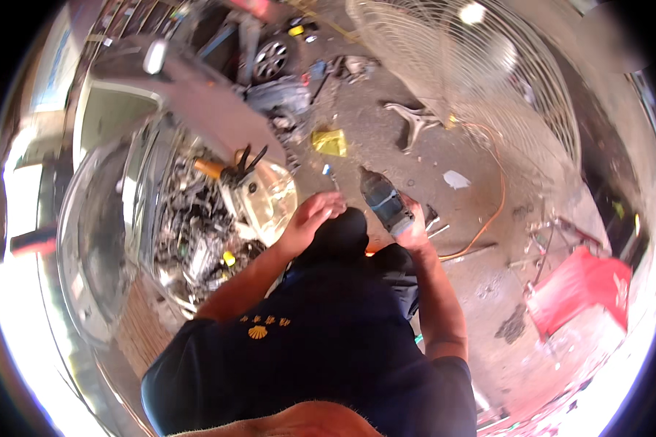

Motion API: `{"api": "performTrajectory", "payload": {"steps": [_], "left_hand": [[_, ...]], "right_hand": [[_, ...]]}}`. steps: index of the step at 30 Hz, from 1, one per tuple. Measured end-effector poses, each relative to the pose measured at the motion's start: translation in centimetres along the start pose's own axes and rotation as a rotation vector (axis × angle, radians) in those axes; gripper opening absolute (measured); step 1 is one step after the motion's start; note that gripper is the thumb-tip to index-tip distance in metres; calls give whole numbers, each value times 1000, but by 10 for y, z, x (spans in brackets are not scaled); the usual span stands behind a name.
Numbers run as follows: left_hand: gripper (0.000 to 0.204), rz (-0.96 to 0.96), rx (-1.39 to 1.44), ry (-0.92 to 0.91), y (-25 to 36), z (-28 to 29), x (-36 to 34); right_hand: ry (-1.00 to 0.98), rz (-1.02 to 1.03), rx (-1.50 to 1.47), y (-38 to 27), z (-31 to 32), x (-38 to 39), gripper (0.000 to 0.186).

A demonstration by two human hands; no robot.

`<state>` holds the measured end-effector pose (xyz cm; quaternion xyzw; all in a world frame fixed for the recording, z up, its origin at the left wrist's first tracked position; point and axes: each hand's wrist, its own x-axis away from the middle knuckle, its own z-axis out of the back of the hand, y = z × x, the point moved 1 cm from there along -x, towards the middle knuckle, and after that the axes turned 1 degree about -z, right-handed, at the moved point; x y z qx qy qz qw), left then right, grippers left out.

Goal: The person works on a car engine, loosening fasteners with a socket wrench and then using a power tool to work on a component near a red support post.

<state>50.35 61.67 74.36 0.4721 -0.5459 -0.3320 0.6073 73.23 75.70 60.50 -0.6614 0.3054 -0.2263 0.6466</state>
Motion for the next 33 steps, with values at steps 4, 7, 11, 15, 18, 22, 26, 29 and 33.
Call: {"api": "performTrajectory", "payload": {"steps": [4, 7, 11, 15, 18, 22, 26, 29, 33], "left_hand": [[50, -161, 95, 39, 33, 16, -25], [52, -191, 190, 160, 34, 43, -21], [51, -187, 238, 351, 5, 95, -36], [48, -64, 307, 670, -24, 144, -64], [42, -50, 369, 761, -43, 188, -121], [31, -72, 363, 761, -21, 268, -231], [26, 35, 306, 791, 11, 382, -330], [28, -92, 436, 796, 58, 443, -375], [36, -21, 505, 751, 97, 500, -403]], "right_hand": [[-12, 70, 57, -89, -56, -71, 18], [-159, 201, 103, -62, -68, -98, 24], [-249, -81, 55, -56, -96, -168, 33], [-432, 261, 215, -13, -117, -262, 29], [-516, 112, 134, -8, -152, -361, 28], [-525, 331, 522, 10, -198, -499, 25], [-484, 8, 276, 30, -232, -640, 22], [-530, 4, 335, 39, -225, -722, 23], [-485, -99, 81, 15, -229, -806, 49]]}}
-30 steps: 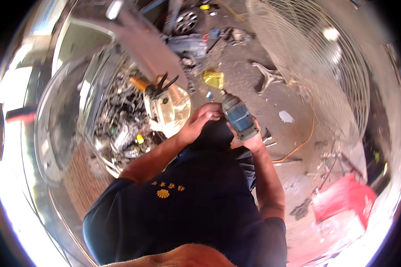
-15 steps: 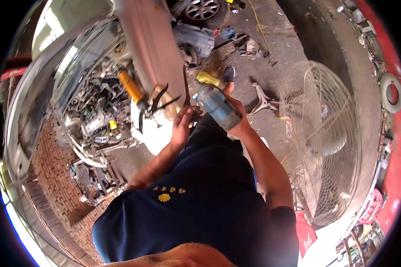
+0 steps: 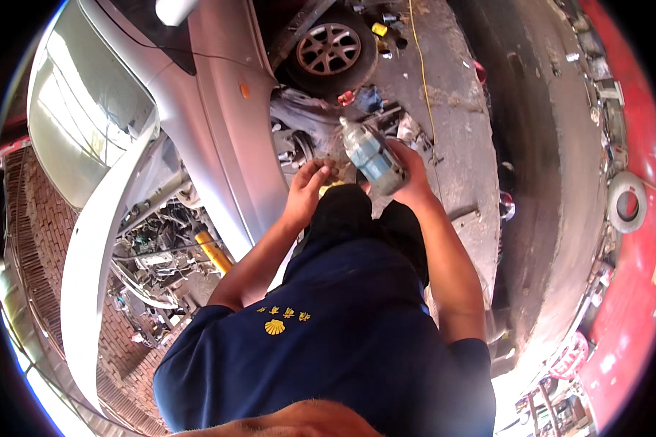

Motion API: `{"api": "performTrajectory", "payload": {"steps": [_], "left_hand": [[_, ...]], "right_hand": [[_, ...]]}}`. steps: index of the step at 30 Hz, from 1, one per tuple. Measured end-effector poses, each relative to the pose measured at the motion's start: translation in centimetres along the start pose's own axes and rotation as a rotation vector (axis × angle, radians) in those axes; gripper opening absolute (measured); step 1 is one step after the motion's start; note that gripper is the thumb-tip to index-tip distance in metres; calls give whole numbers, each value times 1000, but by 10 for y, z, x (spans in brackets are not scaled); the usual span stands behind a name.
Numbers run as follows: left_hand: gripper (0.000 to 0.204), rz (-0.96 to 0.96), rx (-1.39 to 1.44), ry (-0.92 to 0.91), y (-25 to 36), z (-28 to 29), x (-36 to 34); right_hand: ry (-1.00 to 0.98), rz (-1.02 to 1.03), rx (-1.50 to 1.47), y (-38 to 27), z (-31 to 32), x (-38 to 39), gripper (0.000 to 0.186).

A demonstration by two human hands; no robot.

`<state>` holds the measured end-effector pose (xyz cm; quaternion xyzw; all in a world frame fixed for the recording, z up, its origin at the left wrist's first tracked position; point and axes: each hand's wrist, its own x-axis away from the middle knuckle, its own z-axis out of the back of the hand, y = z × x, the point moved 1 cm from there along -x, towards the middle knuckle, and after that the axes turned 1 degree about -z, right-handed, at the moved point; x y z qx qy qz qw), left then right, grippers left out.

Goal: The person works on a car engine, loosening fasteners with a socket wrench and then using a power tool to work on a component near a red support post.

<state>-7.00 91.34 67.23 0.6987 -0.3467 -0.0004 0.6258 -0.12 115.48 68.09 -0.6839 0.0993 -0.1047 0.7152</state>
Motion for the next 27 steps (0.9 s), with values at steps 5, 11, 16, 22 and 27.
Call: {"api": "performTrajectory", "payload": {"steps": [5, 11, 16, 22, 27], "left_hand": [[46, 63, 56, -86, 45, -22, -50], [56, 60, 217, -197, 91, -80, -142], [67, -10, 280, -263, 120, -153, -256], [55, 317, 333, 53, 156, -278, -456], [46, 281, 319, 184, 190, -380, -571]], "right_hand": [[-54, -122, -92, 18, 52, -75, 46], [-222, -142, -188, 14, 114, -170, 45], [-373, 82, 105, 9, 186, -279, 54], [-609, 160, 741, 50, 316, -414, 95], [-695, 130, 813, 59, 429, -522, 86]]}}
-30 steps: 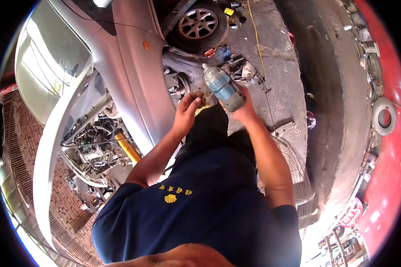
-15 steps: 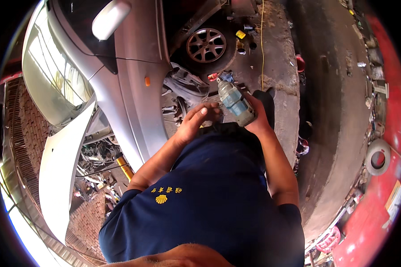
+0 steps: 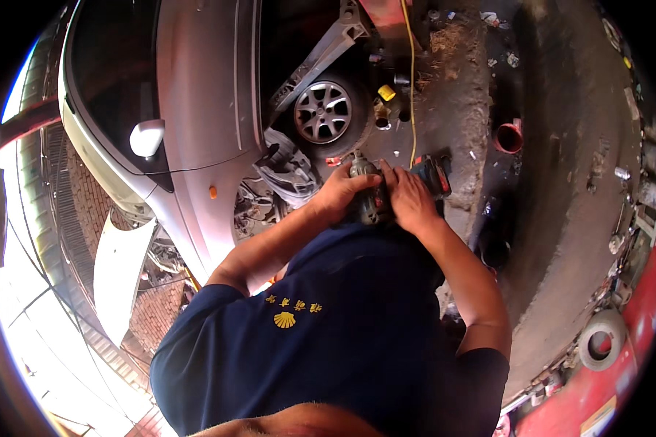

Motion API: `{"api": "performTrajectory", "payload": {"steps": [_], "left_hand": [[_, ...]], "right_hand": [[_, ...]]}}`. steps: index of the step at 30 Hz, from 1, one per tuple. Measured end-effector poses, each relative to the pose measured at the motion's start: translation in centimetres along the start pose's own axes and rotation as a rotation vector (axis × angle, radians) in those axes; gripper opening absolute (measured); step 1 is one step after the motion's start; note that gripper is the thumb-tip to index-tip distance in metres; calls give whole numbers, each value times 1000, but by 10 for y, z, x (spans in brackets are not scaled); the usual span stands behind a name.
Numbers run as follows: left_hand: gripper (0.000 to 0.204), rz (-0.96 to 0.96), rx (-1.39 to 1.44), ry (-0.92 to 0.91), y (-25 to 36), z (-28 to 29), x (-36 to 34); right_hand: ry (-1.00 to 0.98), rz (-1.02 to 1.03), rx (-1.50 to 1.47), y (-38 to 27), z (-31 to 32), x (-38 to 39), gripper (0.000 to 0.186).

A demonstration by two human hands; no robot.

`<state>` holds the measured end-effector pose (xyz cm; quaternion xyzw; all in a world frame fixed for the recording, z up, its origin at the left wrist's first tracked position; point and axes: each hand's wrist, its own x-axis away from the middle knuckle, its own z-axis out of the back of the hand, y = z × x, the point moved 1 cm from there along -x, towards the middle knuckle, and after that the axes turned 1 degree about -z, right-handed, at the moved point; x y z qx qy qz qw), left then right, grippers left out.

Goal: The person works on a car engine, loosening fasteners with a socket wrench and then using a power tool to work on a component near a red support post.

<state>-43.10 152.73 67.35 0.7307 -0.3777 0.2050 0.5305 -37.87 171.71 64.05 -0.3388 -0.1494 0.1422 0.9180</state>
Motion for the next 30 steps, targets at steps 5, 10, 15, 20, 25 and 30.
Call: {"api": "performTrajectory", "payload": {"steps": [5, 10, 15, 20, 25, 30], "left_hand": [[50, -123, -162, 76, 78, -84, -56], [68, -343, -685, 442, 122, -80, -121], [67, -279, -975, 602, 148, -74, -188], [80, -45, -948, 781, 127, -59, -246], [88, 111, -830, 1051, 79, -86, -238], [83, 229, -364, 1269, 49, -165, -247]], "right_hand": [[-44, 20, 29, 80, 148, -58, 85], [140, -156, -127, 187, 263, -126, 75], [359, -58, -239, 276, 383, -228, 61], [339, -7, -558, 312, 489, -366, 53], [264, 192, -859, 303, 589, -550, 52], [491, 443, -448, 315, 659, -804, 37]]}}
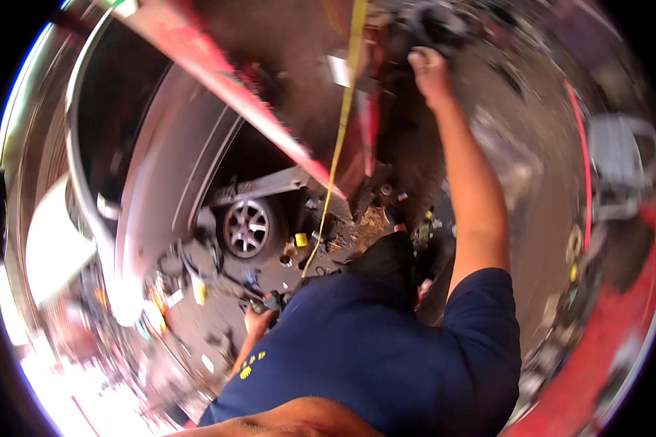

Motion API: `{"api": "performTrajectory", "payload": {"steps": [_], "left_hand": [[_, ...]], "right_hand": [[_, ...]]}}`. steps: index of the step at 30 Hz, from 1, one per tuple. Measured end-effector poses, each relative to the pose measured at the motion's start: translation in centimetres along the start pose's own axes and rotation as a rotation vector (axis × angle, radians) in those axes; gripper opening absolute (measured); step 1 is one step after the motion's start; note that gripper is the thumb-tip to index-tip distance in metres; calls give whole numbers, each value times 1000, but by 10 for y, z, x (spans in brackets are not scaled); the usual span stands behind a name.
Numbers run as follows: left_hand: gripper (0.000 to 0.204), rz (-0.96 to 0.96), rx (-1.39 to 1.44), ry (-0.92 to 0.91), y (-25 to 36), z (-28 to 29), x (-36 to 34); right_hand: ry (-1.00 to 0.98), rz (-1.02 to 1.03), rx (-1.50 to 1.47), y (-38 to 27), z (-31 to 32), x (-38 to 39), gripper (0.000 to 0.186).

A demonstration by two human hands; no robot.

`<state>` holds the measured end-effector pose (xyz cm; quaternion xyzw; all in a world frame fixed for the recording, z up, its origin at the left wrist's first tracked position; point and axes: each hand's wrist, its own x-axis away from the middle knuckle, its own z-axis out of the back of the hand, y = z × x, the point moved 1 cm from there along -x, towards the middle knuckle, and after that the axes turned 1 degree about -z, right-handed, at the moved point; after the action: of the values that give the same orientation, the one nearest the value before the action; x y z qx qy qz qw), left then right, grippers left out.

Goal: The person works on a car engine, loosening fasteners with a socket wrench and then using a power tool to work on a component near a red support post.

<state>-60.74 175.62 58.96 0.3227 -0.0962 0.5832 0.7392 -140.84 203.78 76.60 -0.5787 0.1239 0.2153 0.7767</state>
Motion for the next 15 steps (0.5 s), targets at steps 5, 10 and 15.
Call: {"api": "performTrajectory", "payload": {"steps": [5, 10, 15], "left_hand": [[70, 308, 8, 120, 47, -45, 69], [72, 556, 211, 213, 88, -135, 167], [67, 748, 563, 304, 138, -214, 238]], "right_hand": [[-148, -44, 119, 144, 5, -211, 53], [-523, 42, 80, 211, -77, -329, 42], [-551, -227, 27, 248, -98, -355, 23]]}}
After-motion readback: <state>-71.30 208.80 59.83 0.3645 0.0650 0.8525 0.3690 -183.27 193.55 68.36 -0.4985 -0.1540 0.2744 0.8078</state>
